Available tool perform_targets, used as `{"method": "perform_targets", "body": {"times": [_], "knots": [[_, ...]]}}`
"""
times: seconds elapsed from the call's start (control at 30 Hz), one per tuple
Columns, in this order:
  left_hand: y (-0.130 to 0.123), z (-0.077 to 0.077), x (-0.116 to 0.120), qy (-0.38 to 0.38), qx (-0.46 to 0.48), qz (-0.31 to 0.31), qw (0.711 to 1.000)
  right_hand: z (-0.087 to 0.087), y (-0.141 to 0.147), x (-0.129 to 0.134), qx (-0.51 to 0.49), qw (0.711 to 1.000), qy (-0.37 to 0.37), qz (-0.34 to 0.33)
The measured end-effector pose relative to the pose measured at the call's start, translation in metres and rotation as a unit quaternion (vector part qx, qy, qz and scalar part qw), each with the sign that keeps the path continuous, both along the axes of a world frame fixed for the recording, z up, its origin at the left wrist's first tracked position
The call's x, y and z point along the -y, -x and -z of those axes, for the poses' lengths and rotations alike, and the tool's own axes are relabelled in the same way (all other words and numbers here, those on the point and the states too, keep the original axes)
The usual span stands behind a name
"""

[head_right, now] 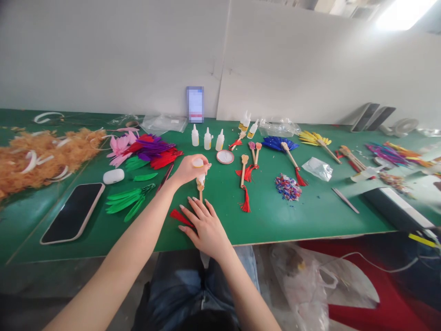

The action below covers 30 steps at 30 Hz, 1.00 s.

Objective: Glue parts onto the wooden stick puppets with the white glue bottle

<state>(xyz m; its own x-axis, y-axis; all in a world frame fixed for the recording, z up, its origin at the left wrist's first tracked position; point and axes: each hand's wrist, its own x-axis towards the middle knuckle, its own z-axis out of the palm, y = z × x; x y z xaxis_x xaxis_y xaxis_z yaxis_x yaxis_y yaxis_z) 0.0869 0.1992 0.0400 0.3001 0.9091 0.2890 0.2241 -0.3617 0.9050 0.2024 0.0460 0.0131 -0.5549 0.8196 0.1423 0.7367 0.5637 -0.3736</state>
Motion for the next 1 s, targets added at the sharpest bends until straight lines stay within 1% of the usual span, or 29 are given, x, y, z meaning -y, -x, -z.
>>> {"method": "perform_targets", "body": {"times": [0.1, 0.17, 0.23, 0.33, 0.37, 0.47, 0.53, 0.6, 0.67, 0.73, 0.83, 0.9, 0.97, 1.0], "knots": [[0.0043, -0.0013, -0.0009, -0.009, 0.028, -0.034, 0.999, -0.0001, 0.0001, -0.0003, 0.002, 1.0, 0.005, 0.0], [0.0044, -0.002, -0.0003, -0.002, 0.049, -0.046, 0.998, 0.0, 0.0002, -0.0004, 0.004, 1.0, 0.007, 0.001], [0.0027, -0.0012, 0.0005, 0.021, 0.067, -0.031, 0.997, 0.0001, 0.0002, -0.0005, 0.004, 1.0, 0.007, 0.001], [0.001, 0.0016, 0.0005, 0.056, 0.068, 0.01, 0.996, 0.0002, 0.0002, -0.0004, -0.001, 1.0, 0.004, 0.0], [0.0014, 0.0022, 0.0, 0.057, 0.066, 0.008, 0.996, 0.0002, 0.0001, -0.0003, -0.002, 1.0, 0.002, 0.0], [0.0045, 0.0008, -0.0017, 0.036, 0.089, -0.052, 0.994, 0.0, 0.0001, 0.0, -0.004, 1.0, -0.001, 0.002], [0.0058, -0.0016, -0.0022, 0.034, 0.119, -0.071, 0.99, -0.0001, 0.0001, 0.0001, -0.003, 1.0, 0.0, 0.002], [0.0055, -0.0028, -0.0023, 0.052, 0.131, -0.046, 0.989, -0.0003, 0.0003, 0.0002, 0.0, 1.0, 0.004, 0.002], [0.0043, -0.0019, -0.0024, 0.067, 0.115, -0.016, 0.991, -0.0006, 0.0004, 0.0003, 0.004, 1.0, 0.006, 0.003], [0.0035, 0.0, -0.003, 0.062, 0.101, -0.028, 0.993, -0.0008, 0.0005, 0.0004, 0.007, 1.0, 0.009, 0.003], [0.0033, 0.0021, -0.0036, 0.05, 0.13, -0.071, 0.988, -0.0008, 0.0004, 0.0004, 0.01, 1.0, 0.011, 0.001], [0.0031, 0.0025, -0.0033, 0.053, 0.137, -0.052, 0.988, -0.0005, 0.0004, 0.0003, 0.01, 1.0, 0.009, -0.002], [0.0028, 0.0025, -0.0023, 0.061, 0.116, -0.022, 0.991, -0.0001, 0.0005, 0.0002, 0.01, 1.0, 0.007, -0.003], [0.0028, 0.0021, -0.0017, 0.06, 0.103, -0.019, 0.993, 0.0002, 0.0007, 0.0002, 0.01, 1.0, 0.005, -0.003]]}}
